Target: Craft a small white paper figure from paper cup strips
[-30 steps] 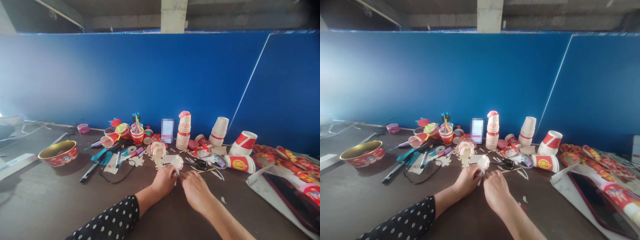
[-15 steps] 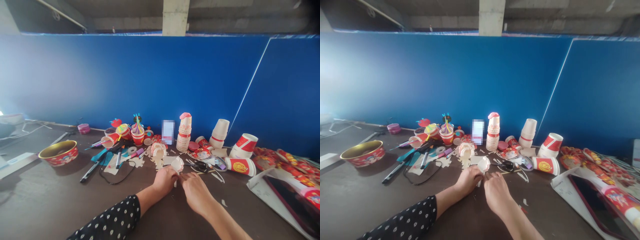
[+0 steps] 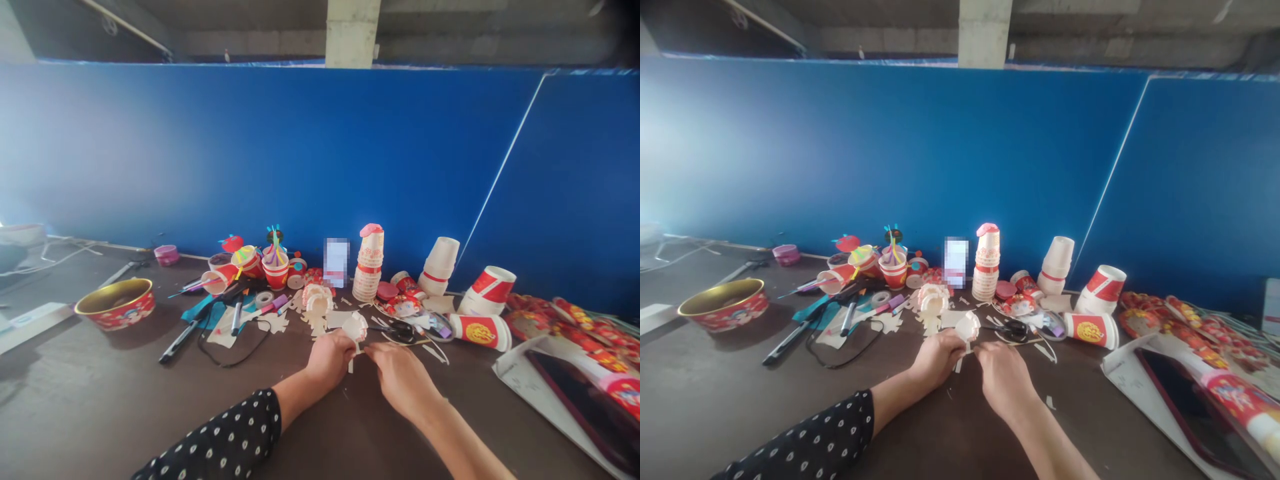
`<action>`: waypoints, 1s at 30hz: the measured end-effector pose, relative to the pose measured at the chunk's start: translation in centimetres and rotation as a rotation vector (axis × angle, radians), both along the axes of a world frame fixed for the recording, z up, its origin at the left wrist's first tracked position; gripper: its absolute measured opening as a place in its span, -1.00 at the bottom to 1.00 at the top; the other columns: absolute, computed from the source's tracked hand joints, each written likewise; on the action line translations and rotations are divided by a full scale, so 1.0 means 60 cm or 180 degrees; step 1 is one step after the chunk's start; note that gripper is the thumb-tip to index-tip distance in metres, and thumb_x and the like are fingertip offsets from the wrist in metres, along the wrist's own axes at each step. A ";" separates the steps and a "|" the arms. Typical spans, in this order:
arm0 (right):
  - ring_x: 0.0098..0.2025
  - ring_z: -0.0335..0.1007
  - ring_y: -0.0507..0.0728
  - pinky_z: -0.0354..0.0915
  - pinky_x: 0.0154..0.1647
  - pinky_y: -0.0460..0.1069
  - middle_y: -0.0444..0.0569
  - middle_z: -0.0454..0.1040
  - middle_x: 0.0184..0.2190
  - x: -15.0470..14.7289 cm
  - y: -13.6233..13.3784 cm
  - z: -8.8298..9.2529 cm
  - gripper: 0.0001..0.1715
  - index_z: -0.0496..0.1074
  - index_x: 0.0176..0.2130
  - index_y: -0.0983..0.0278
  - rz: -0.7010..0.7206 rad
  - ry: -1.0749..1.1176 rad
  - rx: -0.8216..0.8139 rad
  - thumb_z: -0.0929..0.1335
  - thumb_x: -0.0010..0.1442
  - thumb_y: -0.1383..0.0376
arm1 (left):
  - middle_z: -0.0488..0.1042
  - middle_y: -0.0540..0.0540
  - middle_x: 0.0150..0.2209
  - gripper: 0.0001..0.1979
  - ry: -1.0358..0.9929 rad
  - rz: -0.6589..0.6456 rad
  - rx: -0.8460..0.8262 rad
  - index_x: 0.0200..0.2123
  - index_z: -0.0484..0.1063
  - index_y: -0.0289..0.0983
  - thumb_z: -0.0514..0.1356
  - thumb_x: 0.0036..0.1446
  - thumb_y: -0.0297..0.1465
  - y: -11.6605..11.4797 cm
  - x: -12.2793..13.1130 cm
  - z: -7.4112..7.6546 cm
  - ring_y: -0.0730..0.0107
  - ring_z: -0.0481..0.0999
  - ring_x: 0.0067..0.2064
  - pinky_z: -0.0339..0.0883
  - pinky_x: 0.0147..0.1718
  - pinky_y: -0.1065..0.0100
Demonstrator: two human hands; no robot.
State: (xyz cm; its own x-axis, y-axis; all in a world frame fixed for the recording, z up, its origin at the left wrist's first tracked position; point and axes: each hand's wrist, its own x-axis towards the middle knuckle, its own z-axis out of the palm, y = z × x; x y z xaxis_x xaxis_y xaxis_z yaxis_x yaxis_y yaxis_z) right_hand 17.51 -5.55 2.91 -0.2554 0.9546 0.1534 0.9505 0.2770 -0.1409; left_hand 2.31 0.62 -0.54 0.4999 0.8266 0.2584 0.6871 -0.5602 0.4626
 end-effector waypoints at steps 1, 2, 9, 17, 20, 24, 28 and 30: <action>-0.08 0.37 0.11 0.15 -0.06 -0.06 0.02 0.51 -0.20 -0.002 -0.002 0.000 -0.57 0.46 -0.18 0.25 0.0046 -0.0009 0.0001 0.14 0.11 0.51 | 0.46 -0.04 -0.39 -0.78 0.0000 -0.0012 0.0030 -0.49 0.50 -0.26 0.08 0.11 -0.49 0.000 0.000 -0.001 0.39 0.41 -0.30 0.22 -0.32 0.47; -0.08 0.37 0.11 0.15 -0.06 -0.06 0.02 0.51 -0.19 -0.005 -0.003 0.001 -0.57 0.46 -0.17 0.25 0.0079 -0.0033 -0.0014 0.13 0.12 0.50 | 0.46 -0.04 -0.39 -0.78 -0.0001 -0.0036 0.0064 -0.50 0.49 -0.26 0.08 0.12 -0.49 0.001 0.000 -0.002 0.39 0.41 -0.30 0.21 -0.32 0.47; -0.09 0.35 0.13 0.13 -0.07 -0.04 0.04 0.48 -0.18 -0.021 -0.006 0.008 -0.56 0.45 -0.14 0.28 0.0048 -0.0408 -0.0210 0.11 0.18 0.50 | 0.45 -0.05 -0.41 -0.76 0.0029 -0.0095 0.0116 -0.51 0.49 -0.28 0.08 0.14 -0.47 0.007 -0.001 -0.008 0.39 0.40 -0.30 0.20 -0.33 0.47; -0.11 0.33 0.16 0.10 -0.06 0.00 0.03 0.47 -0.18 -0.026 -0.005 0.006 -0.56 0.45 -0.13 0.27 0.0016 -0.0553 -0.0130 0.10 0.21 0.49 | 0.42 -0.05 -0.46 -0.82 -0.0105 -0.0097 0.0025 -0.54 0.44 -0.30 0.12 0.08 -0.47 0.008 0.000 -0.006 0.37 0.38 -0.32 0.18 -0.34 0.45; -0.09 0.33 0.16 0.09 -0.05 0.00 0.05 0.46 -0.16 -0.026 -0.004 0.006 -0.55 0.45 -0.12 0.28 0.0006 -0.0558 -0.0113 0.09 0.22 0.48 | 0.38 -0.03 -0.49 -0.85 -0.0111 -0.0058 0.0035 -0.57 0.39 -0.32 0.16 0.02 -0.46 0.007 -0.001 -0.004 0.38 0.35 -0.36 0.15 -0.38 0.45; -0.08 0.33 0.16 0.10 -0.06 0.01 0.06 0.46 -0.15 -0.028 -0.004 0.008 -0.55 0.44 -0.11 0.28 0.0006 -0.0588 -0.0125 0.09 0.22 0.48 | 0.36 -0.02 -0.50 -0.91 -0.0159 0.0045 0.0002 -0.56 0.36 -0.32 0.19 -0.04 -0.47 0.006 -0.002 -0.002 0.39 0.34 -0.38 0.14 -0.39 0.45; -0.09 0.33 0.16 0.10 -0.07 0.01 0.04 0.46 -0.15 -0.031 -0.005 0.013 -0.55 0.44 -0.11 0.27 -0.0033 -0.0648 -0.0163 0.10 0.21 0.48 | 0.38 -0.03 -0.49 -0.95 -0.0194 0.0081 -0.0012 -0.53 0.38 -0.32 0.17 -0.06 -0.51 0.004 -0.003 -0.001 0.38 0.35 -0.37 0.16 -0.37 0.44; -0.09 0.33 0.16 0.10 -0.08 0.01 0.05 0.46 -0.15 -0.033 -0.004 0.013 -0.55 0.44 -0.11 0.27 -0.0049 -0.0684 -0.0183 0.09 0.21 0.48 | 0.39 -0.04 -0.48 -0.93 -0.0214 0.0039 0.0010 -0.53 0.39 -0.32 0.15 -0.05 -0.53 0.003 -0.003 -0.002 0.38 0.36 -0.36 0.18 -0.35 0.44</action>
State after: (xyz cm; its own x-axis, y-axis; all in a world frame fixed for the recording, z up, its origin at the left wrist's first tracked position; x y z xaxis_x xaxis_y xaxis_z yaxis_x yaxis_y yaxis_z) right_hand 15.55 -5.79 3.72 -0.2618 0.9642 0.0424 0.9644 0.2597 0.0502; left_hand 2.13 0.81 -0.64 0.4713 0.8317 0.2936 0.6613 -0.5535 0.5063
